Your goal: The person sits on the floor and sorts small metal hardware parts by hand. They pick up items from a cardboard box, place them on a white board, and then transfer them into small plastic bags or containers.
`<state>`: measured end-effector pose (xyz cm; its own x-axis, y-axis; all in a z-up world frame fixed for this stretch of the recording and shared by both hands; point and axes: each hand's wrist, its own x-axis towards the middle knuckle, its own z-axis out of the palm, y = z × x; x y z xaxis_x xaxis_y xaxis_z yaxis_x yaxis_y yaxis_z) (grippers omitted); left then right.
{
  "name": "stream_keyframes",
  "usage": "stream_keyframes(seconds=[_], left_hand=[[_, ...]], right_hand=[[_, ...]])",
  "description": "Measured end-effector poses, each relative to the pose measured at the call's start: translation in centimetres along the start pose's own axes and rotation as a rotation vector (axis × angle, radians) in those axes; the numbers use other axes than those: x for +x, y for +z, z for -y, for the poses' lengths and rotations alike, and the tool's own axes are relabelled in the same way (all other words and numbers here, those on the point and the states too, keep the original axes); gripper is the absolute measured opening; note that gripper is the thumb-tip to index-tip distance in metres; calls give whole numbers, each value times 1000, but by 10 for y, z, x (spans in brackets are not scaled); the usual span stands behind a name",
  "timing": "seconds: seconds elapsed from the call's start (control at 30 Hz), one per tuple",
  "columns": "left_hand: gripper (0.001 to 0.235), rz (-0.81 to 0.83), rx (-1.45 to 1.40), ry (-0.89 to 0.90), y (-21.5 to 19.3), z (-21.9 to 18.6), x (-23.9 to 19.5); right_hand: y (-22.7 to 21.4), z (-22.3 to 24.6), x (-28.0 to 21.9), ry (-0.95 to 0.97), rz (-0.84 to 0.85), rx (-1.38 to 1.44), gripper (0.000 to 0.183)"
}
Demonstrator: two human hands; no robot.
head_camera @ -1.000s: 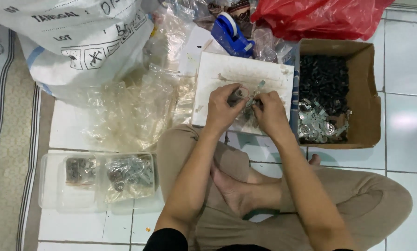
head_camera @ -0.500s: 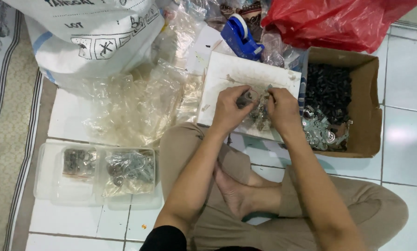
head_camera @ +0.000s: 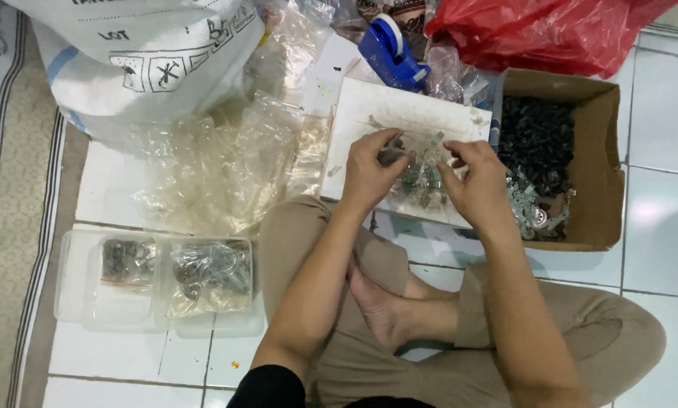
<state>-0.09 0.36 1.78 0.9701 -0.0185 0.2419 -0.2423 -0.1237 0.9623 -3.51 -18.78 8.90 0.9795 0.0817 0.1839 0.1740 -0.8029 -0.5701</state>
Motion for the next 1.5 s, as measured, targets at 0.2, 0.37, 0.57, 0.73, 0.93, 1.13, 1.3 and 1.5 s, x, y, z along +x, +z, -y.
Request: stream_keyframes(seconds=[0.2, 0.37, 0.57, 0.73, 0.93, 1.13, 1.3, 1.5], left_hand=[[41, 4, 8, 14, 1, -4, 0], [42, 23, 20, 21, -2, -11, 2], [41, 34, 4, -29, -3, -11, 0], [41, 23, 9, -7, -4, -14, 1], [40, 30, 17, 38, -1, -8, 2], [41, 44, 29, 85, 2, -5, 0], [45, 39, 66, 147, 5, -6, -1], [43, 42, 74, 125, 5, -3, 0]], right_hand=[[21, -30, -27, 216, 185, -45, 53], [41, -62, -25, 96, 96, 27, 35], [52, -59, -27, -71, 38, -153, 25], [58, -64, -26, -295, -53, -400, 19], [62, -79, -13, -306, -108, -520, 15], [37, -61, 11, -5, 32, -78, 16], [8, -5, 17, 46, -9, 124, 14], [8, 40, 36, -165, 199, -77, 20]])
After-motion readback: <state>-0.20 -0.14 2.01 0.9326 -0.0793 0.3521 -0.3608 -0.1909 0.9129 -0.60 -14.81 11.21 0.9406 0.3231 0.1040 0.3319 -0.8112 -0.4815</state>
